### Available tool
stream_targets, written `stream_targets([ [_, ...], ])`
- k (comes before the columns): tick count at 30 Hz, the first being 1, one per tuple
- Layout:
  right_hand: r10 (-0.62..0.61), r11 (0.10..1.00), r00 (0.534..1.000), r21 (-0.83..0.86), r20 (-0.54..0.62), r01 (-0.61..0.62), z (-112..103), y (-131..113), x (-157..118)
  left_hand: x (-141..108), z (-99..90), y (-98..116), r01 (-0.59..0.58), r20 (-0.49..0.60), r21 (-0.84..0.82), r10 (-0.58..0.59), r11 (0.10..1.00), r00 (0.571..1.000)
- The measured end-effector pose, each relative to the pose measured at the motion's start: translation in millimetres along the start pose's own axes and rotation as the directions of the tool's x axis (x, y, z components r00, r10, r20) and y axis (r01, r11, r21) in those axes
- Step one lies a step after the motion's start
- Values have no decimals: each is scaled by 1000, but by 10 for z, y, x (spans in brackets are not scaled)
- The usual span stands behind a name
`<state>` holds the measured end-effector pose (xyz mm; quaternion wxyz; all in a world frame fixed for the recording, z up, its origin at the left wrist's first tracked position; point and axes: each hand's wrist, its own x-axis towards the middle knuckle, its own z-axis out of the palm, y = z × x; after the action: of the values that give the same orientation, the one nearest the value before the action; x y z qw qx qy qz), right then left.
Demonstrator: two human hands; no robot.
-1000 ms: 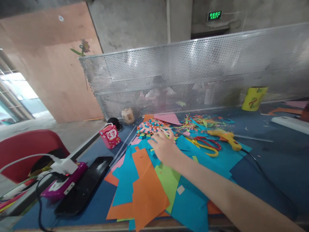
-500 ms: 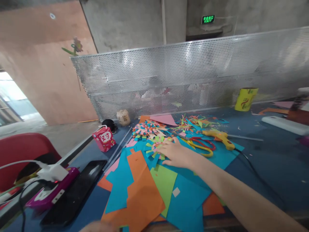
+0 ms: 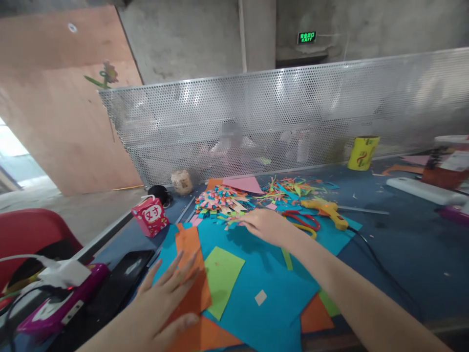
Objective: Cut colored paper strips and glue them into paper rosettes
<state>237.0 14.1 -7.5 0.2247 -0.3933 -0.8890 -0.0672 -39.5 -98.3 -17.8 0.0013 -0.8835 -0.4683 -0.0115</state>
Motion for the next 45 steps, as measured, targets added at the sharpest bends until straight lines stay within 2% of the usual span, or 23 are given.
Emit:
stream_targets([
  [2, 70, 987, 995, 151, -66, -59, -54, 37, 15, 116, -104, -87, 59, -90, -54, -64, 997, 994],
  [4, 167, 944, 970, 312, -174, -106, -89, 86, 29, 317, -175, -96, 114, -235, -114, -138, 987, 962],
  [7, 295, 874, 908, 468, -297, -130, -121, 161, 43, 677, -263, 16, 197, -402, -268, -295, 943, 867],
  [9, 352, 849, 875, 508, -332, -149, -138, 197, 49, 876, -332, 121, 166, -447, -400, -350, 901, 823],
  [11, 382, 838, 851, 522, -359, -156, -155, 215, 49, 1009, -404, 212, 192, -426, -588, -502, 786, 753],
  [12, 400, 831, 837, 532, -374, -160, -163, 218, 46, 1053, -438, 248, 208, -357, -683, -568, 700, 741],
  [13, 415, 828, 820, 537, -393, -162, -171, 219, 39, 1086, -468, 278, 229, -237, -782, -616, 580, 751],
  [14, 414, 836, 808, 527, -419, -154, -179, 217, 30, 1113, -493, 303, 249, -75, -872, -618, 422, 783],
  [16, 303, 894, 826, 441, -475, -74, -191, 211, 2, 1163, -522, 342, 281, 248, -960, -445, 10, 861],
  [17, 184, 932, 855, 362, -485, 4, -196, 206, -14, 1192, -523, 356, 271, 323, -942, -321, -197, 890],
  [18, 40, 959, 880, 265, -474, 99, -199, 202, -30, 1224, -513, 366, 229, 329, -900, -235, -370, 914],
  [19, -104, 967, 891, 166, -442, 195, -200, 197, -45, 1259, -492, 373, 153, 291, -856, -215, -494, 932],
  [20, -220, 960, 892, 78, -395, 271, -198, 192, -57, 1296, -461, 374, 56, 241, -826, -262, -561, 935],
  [21, -296, 948, 888, 3, -352, 318, -195, 187, -66, 1331, -424, 370, -35, 202, -813, -337, -582, 920],
  [23, -353, 935, 885, -109, -303, 336, -179, 176, -73, 1391, -337, 350, -143, 170, -818, -471, -557, 866],
  [26, -373, 923, 888, -202, -268, 327, -141, 153, -65, 1433, -218, 308, -163, 171, -839, -535, -519, 827],
  [29, -410, 900, 866, -283, -286, 333, -94, 118, -54, 1423, -143, 292, -142, 188, -842, -529, -521, 828],
  [32, -486, 848, 821, -388, -299, 361, -55, 75, -53, 1392, -114, 310, -119, 203, -842, -513, -527, 834],
  [35, -538, 805, 783, -468, -313, 366, -21, 40, -59, 1363, -108, 335, -128, 181, -847, -507, -516, 843],
  [37, -544, 798, 777, -484, -317, 361, 2, 27, -61, 1353, -101, 344, -131, 161, -855, -497, -502, 853],
  [42, -497, 823, 821, -451, -281, 344, -7, 52, -52, 1367, -74, 329, -164, 112, -865, -501, -475, 858],
  [44, -410, 868, 865, -414, -289, 274, -91, 118, -54, 1377, -75, 314, -172, 103, -866, -504, -470, 858],
  [45, -322, 903, 893, -387, -315, 189, -155, 171, -62, 1381, -79, 305, -177, 97, -866, -505, -468, 857],
])
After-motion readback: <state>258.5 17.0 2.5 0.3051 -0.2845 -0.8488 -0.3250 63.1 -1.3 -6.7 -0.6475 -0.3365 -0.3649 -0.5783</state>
